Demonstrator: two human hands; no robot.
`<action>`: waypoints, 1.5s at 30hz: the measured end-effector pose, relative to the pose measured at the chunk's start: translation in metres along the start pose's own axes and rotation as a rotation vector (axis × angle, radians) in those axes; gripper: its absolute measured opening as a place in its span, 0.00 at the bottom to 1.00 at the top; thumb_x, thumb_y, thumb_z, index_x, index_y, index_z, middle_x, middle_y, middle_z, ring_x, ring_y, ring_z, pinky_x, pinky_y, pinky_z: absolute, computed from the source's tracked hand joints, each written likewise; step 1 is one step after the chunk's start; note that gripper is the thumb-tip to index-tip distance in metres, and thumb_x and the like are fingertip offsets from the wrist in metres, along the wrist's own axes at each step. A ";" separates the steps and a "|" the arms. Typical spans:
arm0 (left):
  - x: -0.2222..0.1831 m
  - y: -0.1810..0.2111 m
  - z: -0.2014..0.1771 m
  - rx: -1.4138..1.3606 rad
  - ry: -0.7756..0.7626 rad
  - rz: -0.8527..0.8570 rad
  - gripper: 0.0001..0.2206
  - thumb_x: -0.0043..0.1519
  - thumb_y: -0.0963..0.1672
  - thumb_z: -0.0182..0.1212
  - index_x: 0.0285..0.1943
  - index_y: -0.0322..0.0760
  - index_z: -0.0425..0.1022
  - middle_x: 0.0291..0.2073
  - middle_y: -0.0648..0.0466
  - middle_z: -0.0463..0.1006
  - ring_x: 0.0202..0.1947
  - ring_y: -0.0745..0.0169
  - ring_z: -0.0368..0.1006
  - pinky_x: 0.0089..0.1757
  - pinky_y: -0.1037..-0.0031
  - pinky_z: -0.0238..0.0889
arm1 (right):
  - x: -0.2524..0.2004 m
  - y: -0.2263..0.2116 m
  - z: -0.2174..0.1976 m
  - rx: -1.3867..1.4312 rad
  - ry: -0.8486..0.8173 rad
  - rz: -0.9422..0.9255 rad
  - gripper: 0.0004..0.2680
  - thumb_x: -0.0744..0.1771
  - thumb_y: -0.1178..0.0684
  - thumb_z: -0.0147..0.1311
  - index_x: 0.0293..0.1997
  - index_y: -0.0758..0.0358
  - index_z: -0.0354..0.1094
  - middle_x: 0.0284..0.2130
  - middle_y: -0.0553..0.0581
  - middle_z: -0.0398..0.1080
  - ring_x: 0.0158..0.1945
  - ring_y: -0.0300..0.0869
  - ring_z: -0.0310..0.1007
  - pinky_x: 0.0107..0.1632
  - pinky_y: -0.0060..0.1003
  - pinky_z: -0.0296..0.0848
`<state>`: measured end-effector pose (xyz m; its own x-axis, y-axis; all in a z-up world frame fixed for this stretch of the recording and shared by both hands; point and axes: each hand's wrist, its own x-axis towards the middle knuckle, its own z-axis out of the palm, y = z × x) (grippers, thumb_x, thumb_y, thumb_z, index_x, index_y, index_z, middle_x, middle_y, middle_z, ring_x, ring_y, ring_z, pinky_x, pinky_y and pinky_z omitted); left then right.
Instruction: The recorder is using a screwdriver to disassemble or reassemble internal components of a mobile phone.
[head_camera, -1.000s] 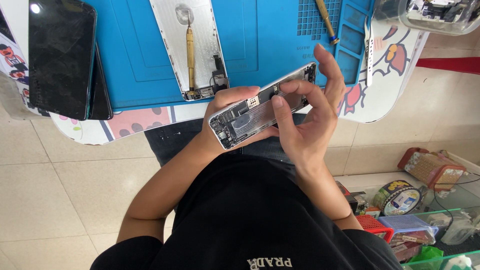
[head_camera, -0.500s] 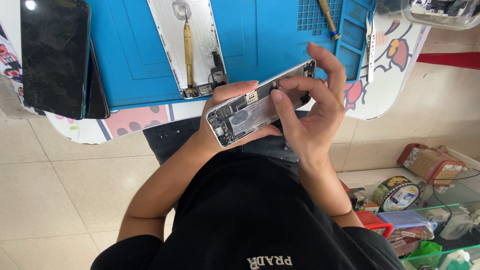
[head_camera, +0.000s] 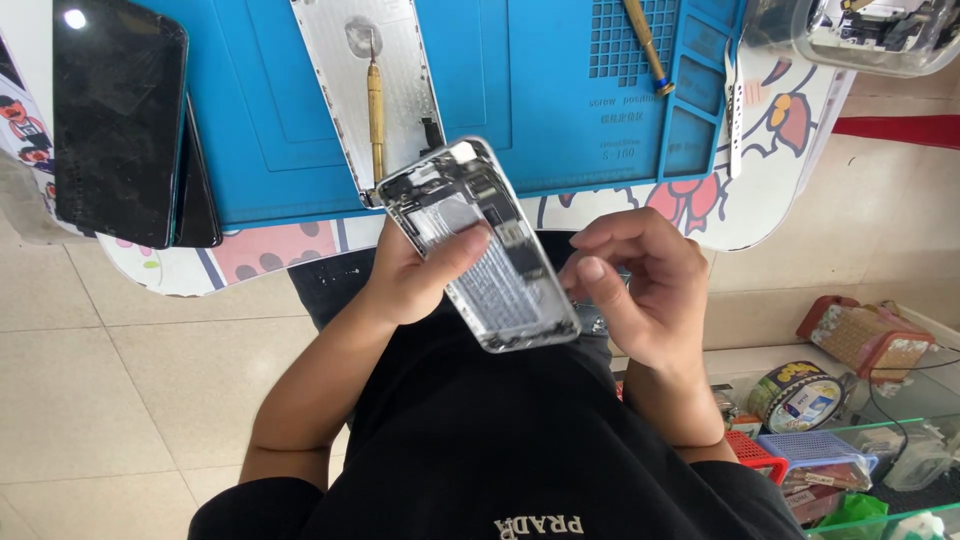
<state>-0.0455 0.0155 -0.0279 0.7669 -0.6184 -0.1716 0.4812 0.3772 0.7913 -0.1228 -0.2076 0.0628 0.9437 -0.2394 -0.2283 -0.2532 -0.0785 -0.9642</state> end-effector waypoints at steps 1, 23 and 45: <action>0.001 0.003 0.001 0.001 0.000 -0.002 0.11 0.72 0.40 0.62 0.61 0.29 0.73 0.49 0.51 0.80 0.48 0.67 0.76 0.49 0.73 0.69 | 0.001 -0.006 0.002 0.001 0.001 0.001 0.05 0.69 0.63 0.57 0.47 0.71 0.69 0.36 0.58 0.75 0.39 0.37 0.75 0.46 0.29 0.73; 0.010 0.019 0.018 -0.053 -0.046 -0.189 0.18 0.64 0.39 0.67 0.63 0.33 0.71 0.51 0.53 0.81 0.52 0.66 0.78 0.54 0.68 0.73 | 0.008 0.015 0.002 0.109 -0.237 0.071 0.12 0.72 0.55 0.49 0.57 0.76 0.71 0.35 0.58 0.78 0.36 0.34 0.72 0.41 0.27 0.71; 0.065 0.029 0.062 -0.090 -0.074 -0.396 0.13 0.63 0.35 0.67 0.56 0.25 0.75 0.46 0.47 0.83 0.47 0.65 0.80 0.47 0.70 0.77 | 0.022 0.021 -0.035 -0.079 0.023 -0.190 0.11 0.67 0.57 0.55 0.50 0.74 0.73 0.26 0.58 0.75 0.27 0.40 0.76 0.33 0.32 0.73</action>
<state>-0.0086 -0.0566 0.0200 0.4837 -0.7747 -0.4074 0.7709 0.1567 0.6174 -0.1151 -0.2485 0.0421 0.9711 -0.2355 -0.0387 -0.0873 -0.1996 -0.9760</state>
